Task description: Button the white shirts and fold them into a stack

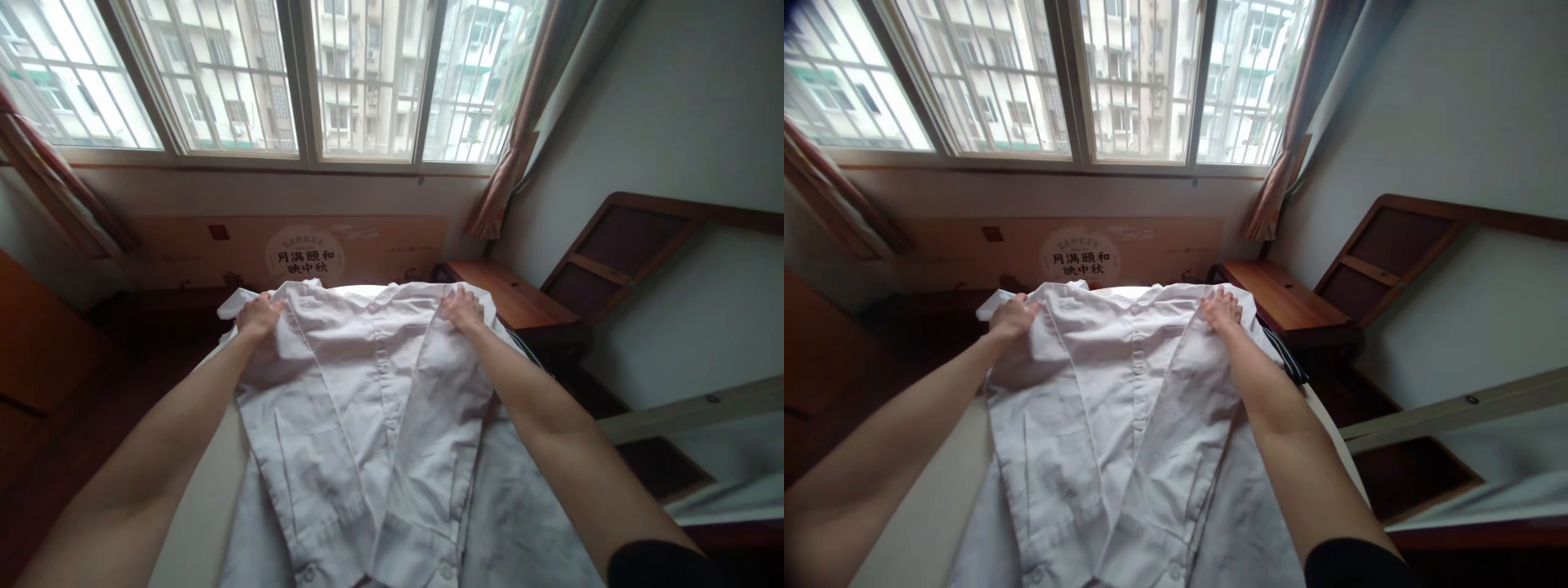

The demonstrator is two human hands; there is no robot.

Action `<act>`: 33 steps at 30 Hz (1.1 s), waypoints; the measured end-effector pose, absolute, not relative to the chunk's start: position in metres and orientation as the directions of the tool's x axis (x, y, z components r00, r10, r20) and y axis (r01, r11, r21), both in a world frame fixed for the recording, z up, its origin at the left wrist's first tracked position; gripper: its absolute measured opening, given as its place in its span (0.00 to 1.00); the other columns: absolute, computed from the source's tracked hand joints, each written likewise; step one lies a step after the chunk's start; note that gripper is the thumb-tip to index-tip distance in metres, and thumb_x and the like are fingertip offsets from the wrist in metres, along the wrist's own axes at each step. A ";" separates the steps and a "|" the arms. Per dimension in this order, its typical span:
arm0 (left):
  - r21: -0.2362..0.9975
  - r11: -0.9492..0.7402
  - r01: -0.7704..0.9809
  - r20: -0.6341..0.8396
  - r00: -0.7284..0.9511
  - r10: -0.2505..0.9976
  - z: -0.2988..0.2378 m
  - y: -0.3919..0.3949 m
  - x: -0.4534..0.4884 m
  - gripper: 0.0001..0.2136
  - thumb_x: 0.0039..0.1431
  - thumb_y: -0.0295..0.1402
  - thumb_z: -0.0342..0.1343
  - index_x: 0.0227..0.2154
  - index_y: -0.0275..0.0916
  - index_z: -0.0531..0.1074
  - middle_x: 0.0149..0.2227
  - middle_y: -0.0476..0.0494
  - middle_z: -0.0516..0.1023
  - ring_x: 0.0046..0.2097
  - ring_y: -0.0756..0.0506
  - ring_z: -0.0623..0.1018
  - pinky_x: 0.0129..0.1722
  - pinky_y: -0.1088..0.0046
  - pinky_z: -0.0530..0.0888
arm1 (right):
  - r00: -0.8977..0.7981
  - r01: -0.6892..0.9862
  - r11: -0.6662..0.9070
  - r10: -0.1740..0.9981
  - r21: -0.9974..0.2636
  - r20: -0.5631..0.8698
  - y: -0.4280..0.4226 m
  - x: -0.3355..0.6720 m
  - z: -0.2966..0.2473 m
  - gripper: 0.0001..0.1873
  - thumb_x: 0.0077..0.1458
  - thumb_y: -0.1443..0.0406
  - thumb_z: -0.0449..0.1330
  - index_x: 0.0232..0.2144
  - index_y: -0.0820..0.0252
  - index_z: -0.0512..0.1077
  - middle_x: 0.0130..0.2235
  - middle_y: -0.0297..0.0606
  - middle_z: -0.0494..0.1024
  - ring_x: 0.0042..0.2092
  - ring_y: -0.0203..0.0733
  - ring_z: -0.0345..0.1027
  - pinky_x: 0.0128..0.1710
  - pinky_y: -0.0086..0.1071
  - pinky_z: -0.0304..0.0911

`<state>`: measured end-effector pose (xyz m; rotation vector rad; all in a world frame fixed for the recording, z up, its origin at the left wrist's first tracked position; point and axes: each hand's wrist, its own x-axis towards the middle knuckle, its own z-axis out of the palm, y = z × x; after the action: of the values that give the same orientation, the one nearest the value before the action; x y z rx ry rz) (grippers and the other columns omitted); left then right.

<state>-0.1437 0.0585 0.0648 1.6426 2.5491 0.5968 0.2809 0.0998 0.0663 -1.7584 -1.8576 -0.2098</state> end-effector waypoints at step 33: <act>0.803 0.134 0.581 0.003 -0.228 0.974 0.056 0.009 -0.186 0.21 0.37 0.42 0.63 0.34 0.33 0.74 0.29 0.44 0.76 0.28 0.47 0.74 0.22 0.76 0.68 | -0.898 -0.422 0.892 -0.435 -0.159 -0.057 -0.229 0.018 0.037 0.07 0.59 0.67 0.54 0.31 0.54 0.72 0.46 0.33 0.78 0.42 0.36 0.73 0.40 0.31 0.64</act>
<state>-0.1861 0.0091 0.0561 1.4909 1.8780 0.9478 0.0178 -0.2288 0.0366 0.7142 -3.1444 0.2314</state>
